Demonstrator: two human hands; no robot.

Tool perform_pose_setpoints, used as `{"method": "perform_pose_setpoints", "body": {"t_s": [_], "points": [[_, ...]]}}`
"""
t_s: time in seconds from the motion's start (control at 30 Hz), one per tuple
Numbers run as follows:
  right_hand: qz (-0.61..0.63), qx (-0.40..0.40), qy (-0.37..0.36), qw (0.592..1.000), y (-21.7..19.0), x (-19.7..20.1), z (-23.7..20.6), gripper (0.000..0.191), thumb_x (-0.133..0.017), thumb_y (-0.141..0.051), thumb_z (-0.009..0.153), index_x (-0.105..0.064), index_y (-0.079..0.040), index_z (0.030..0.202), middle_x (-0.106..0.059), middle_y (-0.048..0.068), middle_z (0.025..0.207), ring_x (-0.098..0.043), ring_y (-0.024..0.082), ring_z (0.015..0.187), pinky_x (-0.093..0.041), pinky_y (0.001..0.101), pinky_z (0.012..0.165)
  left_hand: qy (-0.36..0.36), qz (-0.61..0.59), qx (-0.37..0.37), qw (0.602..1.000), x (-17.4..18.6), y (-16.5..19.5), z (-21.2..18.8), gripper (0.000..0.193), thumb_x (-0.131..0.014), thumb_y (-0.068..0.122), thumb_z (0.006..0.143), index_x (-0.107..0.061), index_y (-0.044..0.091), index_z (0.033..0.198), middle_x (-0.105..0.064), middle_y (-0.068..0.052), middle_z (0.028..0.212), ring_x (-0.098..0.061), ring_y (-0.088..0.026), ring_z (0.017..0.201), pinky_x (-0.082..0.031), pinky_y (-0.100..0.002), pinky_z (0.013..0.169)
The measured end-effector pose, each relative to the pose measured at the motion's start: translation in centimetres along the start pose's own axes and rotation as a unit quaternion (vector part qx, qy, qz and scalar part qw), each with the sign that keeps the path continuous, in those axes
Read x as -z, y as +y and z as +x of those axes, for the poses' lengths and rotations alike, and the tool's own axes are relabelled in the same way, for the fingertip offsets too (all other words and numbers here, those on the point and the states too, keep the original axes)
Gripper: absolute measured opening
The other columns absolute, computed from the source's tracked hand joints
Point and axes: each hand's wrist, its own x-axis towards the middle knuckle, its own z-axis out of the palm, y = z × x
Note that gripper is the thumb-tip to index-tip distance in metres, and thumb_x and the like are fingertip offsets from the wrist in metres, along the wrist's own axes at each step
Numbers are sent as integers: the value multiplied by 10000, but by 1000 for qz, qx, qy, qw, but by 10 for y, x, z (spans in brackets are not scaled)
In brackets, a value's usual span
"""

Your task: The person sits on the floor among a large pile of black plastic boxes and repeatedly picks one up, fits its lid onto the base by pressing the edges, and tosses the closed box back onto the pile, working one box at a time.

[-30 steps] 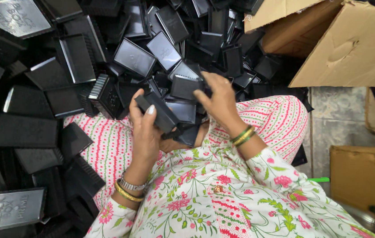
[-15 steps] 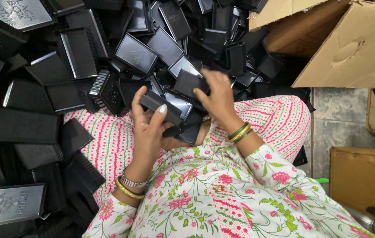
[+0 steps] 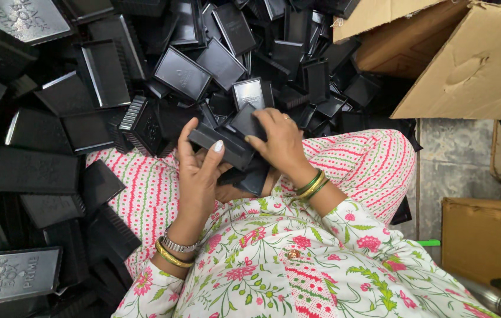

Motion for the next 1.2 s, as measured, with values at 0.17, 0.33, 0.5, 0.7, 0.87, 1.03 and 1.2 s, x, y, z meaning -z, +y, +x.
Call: {"method": "perform_pose_setpoints", "body": {"t_s": [0.17, 0.33, 0.5, 0.7, 0.87, 1.03, 1.2], "points": [[5, -16, 9, 1000, 6, -3, 3, 745, -864, -354, 732, -574, -52, 1348, -634, 179, 1286, -634, 409, 1054, -519, 474, 899, 4, 3, -7, 1000, 2, 0, 0, 665, -592, 70, 1017, -260, 130, 1590, -611, -149, 1298, -655, -201, 1120, -593, -379, 922], [2, -92, 40, 995, 12, -11, 21, 742, -860, -353, 791, -552, -36, 1388, -644, 207, 1250, -650, 421, 1067, -533, 466, 898, -11, 0, 6, 1000, 2, -2, -2, 677, -592, 72, 1006, -249, 132, 1587, -617, -144, 1298, -657, -201, 1118, -596, -374, 931], [279, -109, 46, 953, 11, 13, 20, 591, -788, -260, 902, -577, 6, 1386, -674, 153, 1317, -682, 238, 1181, -541, 339, 1009, -2, -10, -3, 1000, 3, 0, -1, 703, -591, 50, 992, -255, 122, 1605, -605, -152, 1313, -663, -210, 1129, -605, -391, 932], [557, -143, -213, 790, -10, 40, -21, 536, -648, -184, 1030, -528, 10, 1515, -674, 88, 1332, -614, 109, 1158, -501, 285, 1026, -44, -16, 39, 998, 6, -9, 4, 805, -660, -32, 932, -273, 72, 1630, -637, -158, 1302, -674, -217, 1105, -602, -372, 917], [447, -10, -174, 877, -27, 51, -27, 492, -621, -186, 1083, -521, 11, 1523, -619, 102, 1478, -569, 132, 1352, -455, 289, 1138, -53, 27, 57, 997, 7, -20, 4, 818, -665, -41, 926, -274, 83, 1633, -679, -160, 1203, -682, -184, 1024, -598, -314, 860], [515, -75, -186, 833, -37, 48, -39, 670, -706, -202, 946, -412, -3, 1513, -617, 91, 1352, -587, 113, 1219, -494, 279, 1030, -13, 44, 69, 997, 16, -30, 2, 663, -589, 117, 1047, -335, 109, 1659, -618, -79, 999, -653, -123, 778, -629, -272, 669], [575, -191, -192, 772, -3, 57, -30, 329, -693, -153, 962, -645, 45, 1221, -712, 81, 1038, -660, 134, 924, -541, 303, 824, -68, 53, 56, 995, 22, -39, 12, 537, -544, 217, 1121, -438, -6, 1598, -685, -173, 1094, -677, -181, 757, -581, -258, 633]]}}
